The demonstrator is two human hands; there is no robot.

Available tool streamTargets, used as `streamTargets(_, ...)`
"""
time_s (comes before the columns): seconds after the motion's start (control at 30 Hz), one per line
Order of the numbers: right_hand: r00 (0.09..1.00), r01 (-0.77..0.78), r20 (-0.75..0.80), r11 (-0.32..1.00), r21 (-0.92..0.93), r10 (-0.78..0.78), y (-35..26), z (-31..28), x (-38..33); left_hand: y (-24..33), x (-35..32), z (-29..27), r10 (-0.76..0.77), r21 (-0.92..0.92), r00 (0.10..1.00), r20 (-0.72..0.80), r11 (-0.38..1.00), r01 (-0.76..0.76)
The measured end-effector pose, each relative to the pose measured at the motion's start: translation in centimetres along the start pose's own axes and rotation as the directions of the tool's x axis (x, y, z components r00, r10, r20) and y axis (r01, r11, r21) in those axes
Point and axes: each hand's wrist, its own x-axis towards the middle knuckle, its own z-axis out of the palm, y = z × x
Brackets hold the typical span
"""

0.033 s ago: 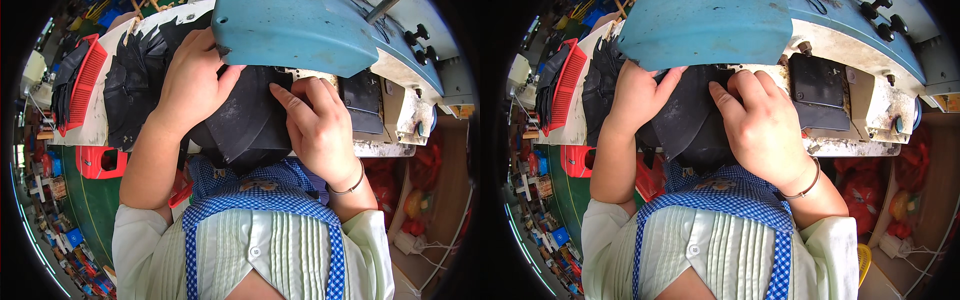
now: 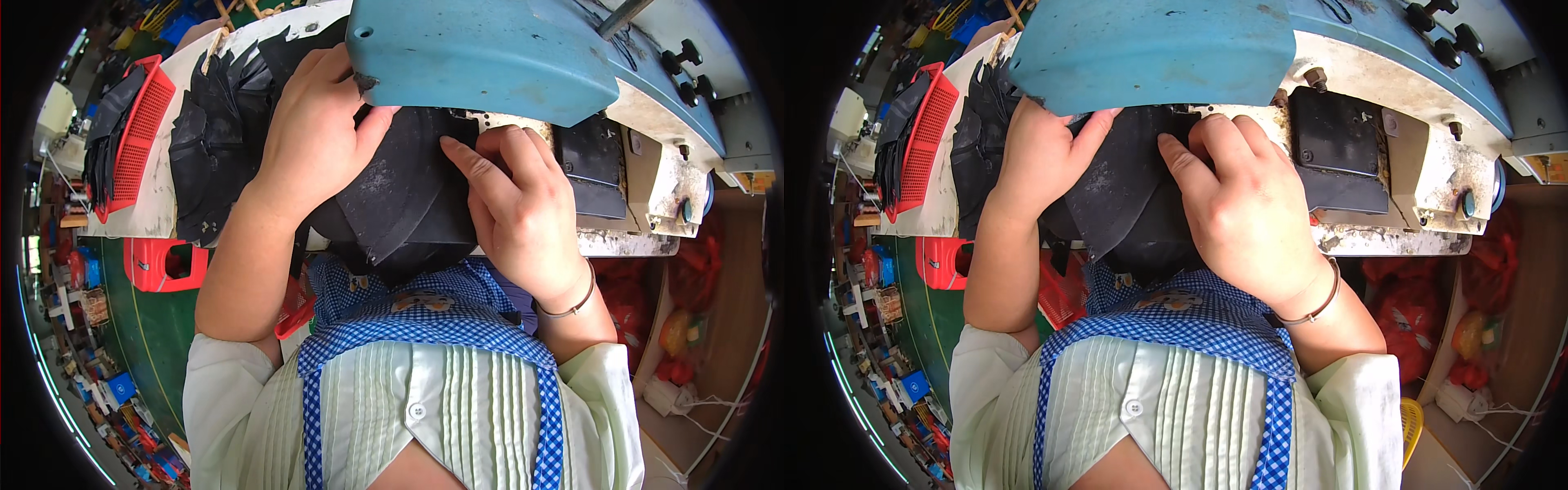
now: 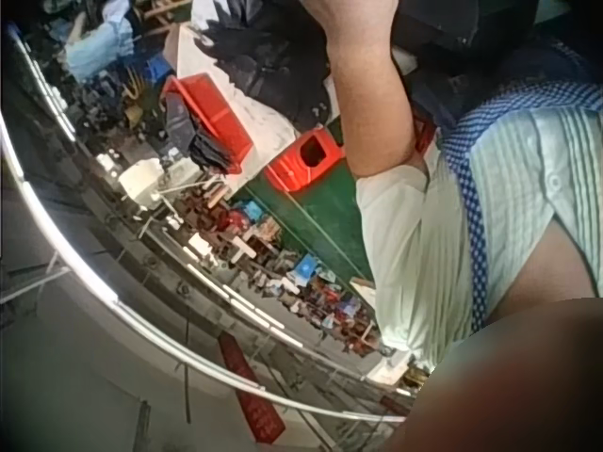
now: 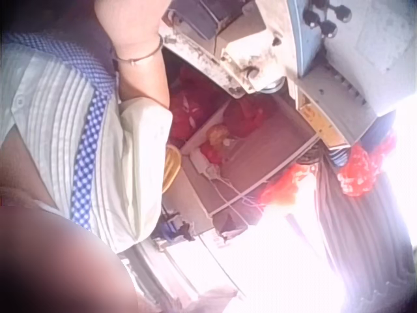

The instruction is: Operating a machine to thin the edges of black shoe upper components.

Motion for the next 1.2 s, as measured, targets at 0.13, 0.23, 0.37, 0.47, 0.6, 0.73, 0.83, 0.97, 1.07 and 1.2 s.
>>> streamTargets(0.13,1.000,0.010,-0.017,1.000,-0.003,-0.010,0.2,0.1,-0.1,-0.2,-0.3,0.1,-0.055,0.007,0.998,0.018,0.998,0.054)
streamTargets(0.23,1.000,0.015,-0.018,1.000,-0.001,-0.015,0.1,0.1,0.0,-0.3,-0.6,-0.5,-0.071,-0.013,0.996,0.044,0.997,0.072)
streamTargets(0.37,1.000,0.013,-0.010,1.000,0.001,-0.013,0.1,0.1,0.0,0.3,-1.0,-1.7,-0.096,-0.032,0.989,0.108,0.994,0.100)
streamTargets(0.47,1.000,0.014,-0.012,1.000,-0.004,-0.014,0.1,0.1,0.0,0.2,-1.2,-1.9,-0.081,-0.092,0.987,0.142,0.991,0.095)
streamTargets(0.6,1.000,0.019,-0.019,1.000,-0.003,-0.019,0.0,0.2,0.0,0.2,-1.4,-2.8,-0.052,-0.069,0.965,0.258,0.995,0.072)
streamTargets(0.73,1.000,0.003,-0.007,1.000,-0.002,-0.003,0.0,0.1,0.0,0.3,-1.4,-3.2,-0.053,-0.130,0.943,0.329,0.986,0.100)
streamTargets(0.83,1.000,0.004,-0.015,1.000,-0.002,-0.004,0.0,0.1,0.0,0.2,-1.5,-3.0,-0.072,-0.104,0.943,0.326,0.988,0.112)
streamTargets(0.97,0.999,0.019,-0.029,1.000,0.003,-0.019,0.1,0.3,0.0,0.1,-1.5,-2.7,-0.096,-0.027,0.953,0.287,0.994,0.108)
streamTargets(1.07,0.999,0.023,-0.033,1.000,-0.001,-0.023,0.1,0.3,-0.1,-0.2,-1.4,-2.3,-0.121,0.022,0.959,0.257,0.993,0.119)
streamTargets(1.2,0.999,0.019,-0.027,1.000,0.006,-0.019,0.1,0.2,-0.1,-0.7,-1.1,-1.8,-0.097,0.015,0.971,0.216,0.995,0.096)
